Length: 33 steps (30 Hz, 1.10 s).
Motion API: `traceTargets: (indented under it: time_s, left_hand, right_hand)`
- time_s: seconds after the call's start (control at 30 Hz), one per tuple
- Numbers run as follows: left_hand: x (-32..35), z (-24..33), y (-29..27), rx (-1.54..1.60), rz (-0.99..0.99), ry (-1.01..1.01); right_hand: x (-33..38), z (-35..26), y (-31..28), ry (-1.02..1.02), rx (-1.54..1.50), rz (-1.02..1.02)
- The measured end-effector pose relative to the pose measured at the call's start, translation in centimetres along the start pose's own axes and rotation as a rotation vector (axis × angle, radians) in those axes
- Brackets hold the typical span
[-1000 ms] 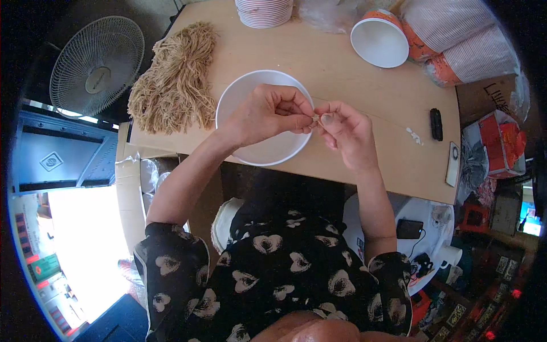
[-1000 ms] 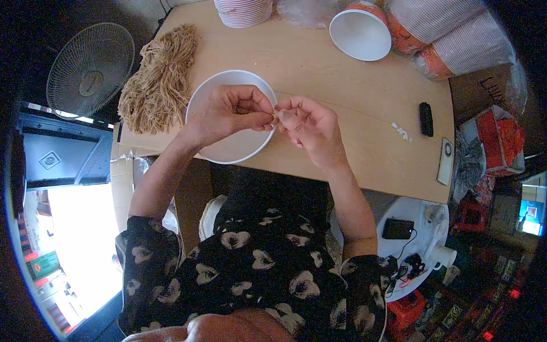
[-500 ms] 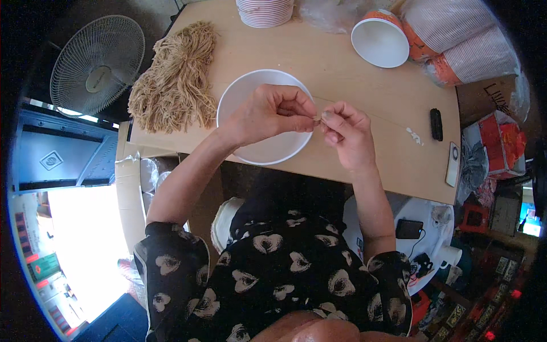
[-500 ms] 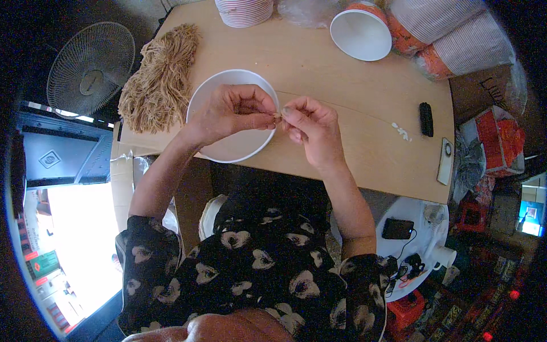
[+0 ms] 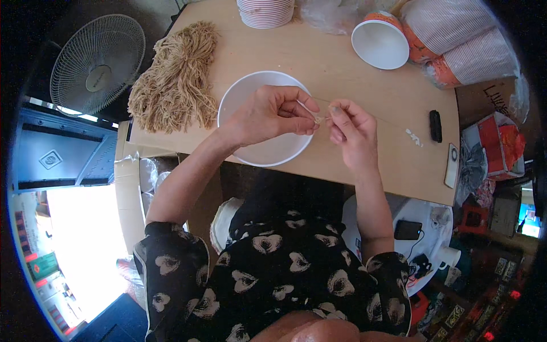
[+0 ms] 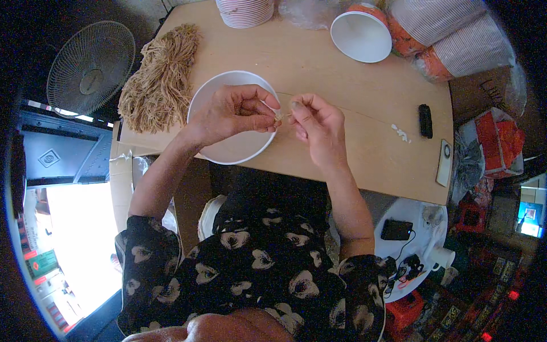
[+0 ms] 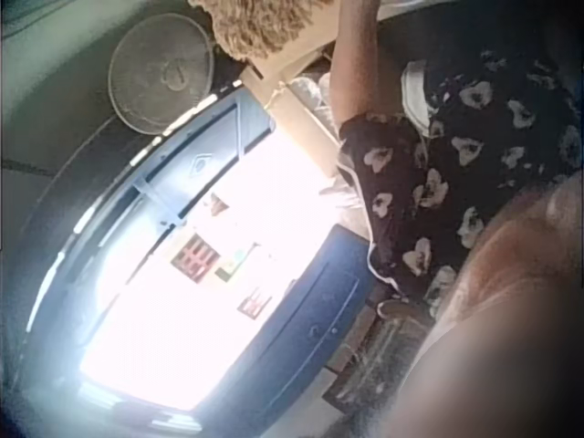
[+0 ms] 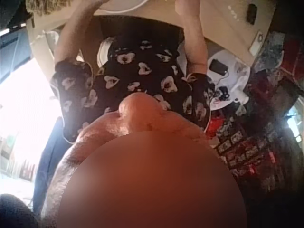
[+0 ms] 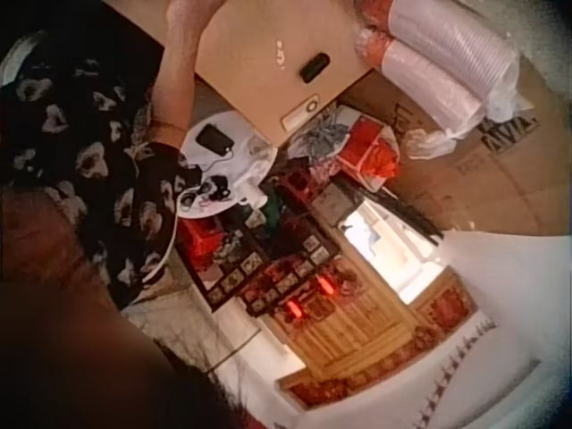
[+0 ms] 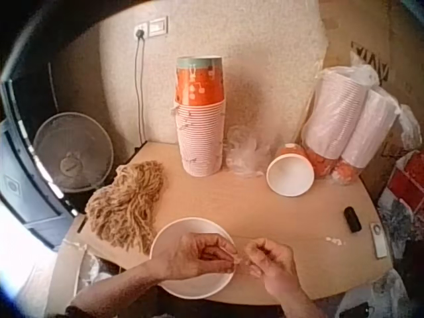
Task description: Attaching elastic bands or strings to paper bowls and stacking them for packaging.
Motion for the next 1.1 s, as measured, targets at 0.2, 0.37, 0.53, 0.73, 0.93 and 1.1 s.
traceTargets:
  time_s: [0.2, 0.37, 0.53, 0.73, 0.93, 1.1]
  left_hand:
    - [-0.1, -0.1, -0.1, 0.01, 0.005, -0.017]
    - [-0.1, 0.0, 0.3, 0.016, -0.017, -0.019]
    - [0.2, 0.0, 0.4, -0.02, -0.164, -0.024]
    - [0.1, -0.1, 0.2, 0.049, -0.062, 0.001]
    - [0.4, 1.2, 0.5, -0.07, 0.002, -0.068]
    - [1.0, 2.2, 1.6, -0.181, 0.092, -0.099]
  right_hand:
    - [0.2, -0.4, 0.4, -0.262, 0.465, -0.003]
    - [0.3, -0.4, 0.7, -0.323, 0.427, 0.006]
    - [-0.1, -0.7, -1.1, -0.273, 0.123, 0.193]
    - [1.3, -2.6, -1.5, -0.674, 0.592, 0.468]
    - [4.0, -1.1, 2.1, -0.801, 1.049, 0.484]
    - [3.0, 0.7, 2.3, -0.603, 0.719, 0.413]
Point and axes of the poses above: each hand's wrist, its own x-axis away from the middle knuckle, its own y-axis out of the palm, z = x × y, the point moved 3 cm from there along -x, towards the middle knuckle, and after that the axes turned 10 degrees about y, right-handed, at the moved point
